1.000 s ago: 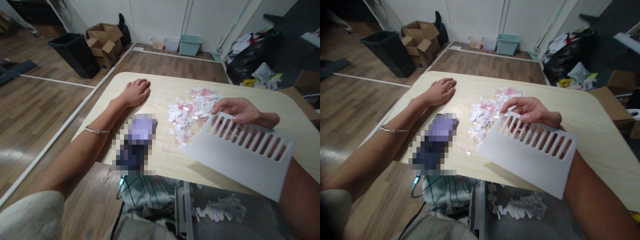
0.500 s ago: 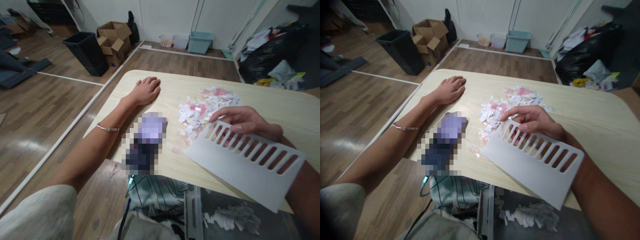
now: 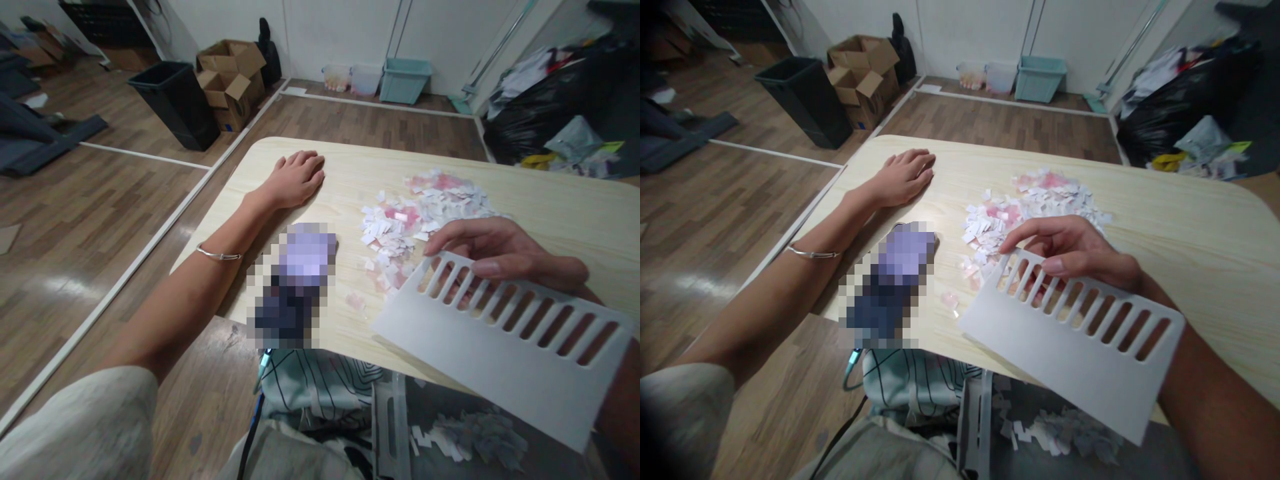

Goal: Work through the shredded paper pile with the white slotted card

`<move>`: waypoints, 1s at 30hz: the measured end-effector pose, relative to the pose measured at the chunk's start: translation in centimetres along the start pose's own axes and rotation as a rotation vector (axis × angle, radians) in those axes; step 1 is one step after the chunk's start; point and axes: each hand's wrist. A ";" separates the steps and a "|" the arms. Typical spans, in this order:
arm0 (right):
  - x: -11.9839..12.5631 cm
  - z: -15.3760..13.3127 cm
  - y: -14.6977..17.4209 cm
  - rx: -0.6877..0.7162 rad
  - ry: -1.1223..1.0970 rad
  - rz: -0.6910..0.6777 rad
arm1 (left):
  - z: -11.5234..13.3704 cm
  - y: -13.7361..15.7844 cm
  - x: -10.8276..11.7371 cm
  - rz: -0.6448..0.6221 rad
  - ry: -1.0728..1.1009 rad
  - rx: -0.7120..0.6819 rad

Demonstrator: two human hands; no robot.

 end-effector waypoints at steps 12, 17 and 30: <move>0.6 0.6 -0.5 0.023 -0.038 -0.022 | -0.7 -0.2 -0.4 0.028 0.025 -0.031; 1.3 1.0 -0.7 0.011 -0.064 -0.096 | -0.5 -0.1 -0.2 0.010 0.021 -0.021; 1.9 1.0 -1.1 -0.002 -0.071 -0.201 | 0.9 0.3 0.9 -0.045 -0.019 0.030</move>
Point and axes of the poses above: each hand's wrist, its own y-axis away from the middle knuckle, its own x-axis out of the back of the hand, z = x × y, and after that the axes turned 11 degrees about -y, right-handed
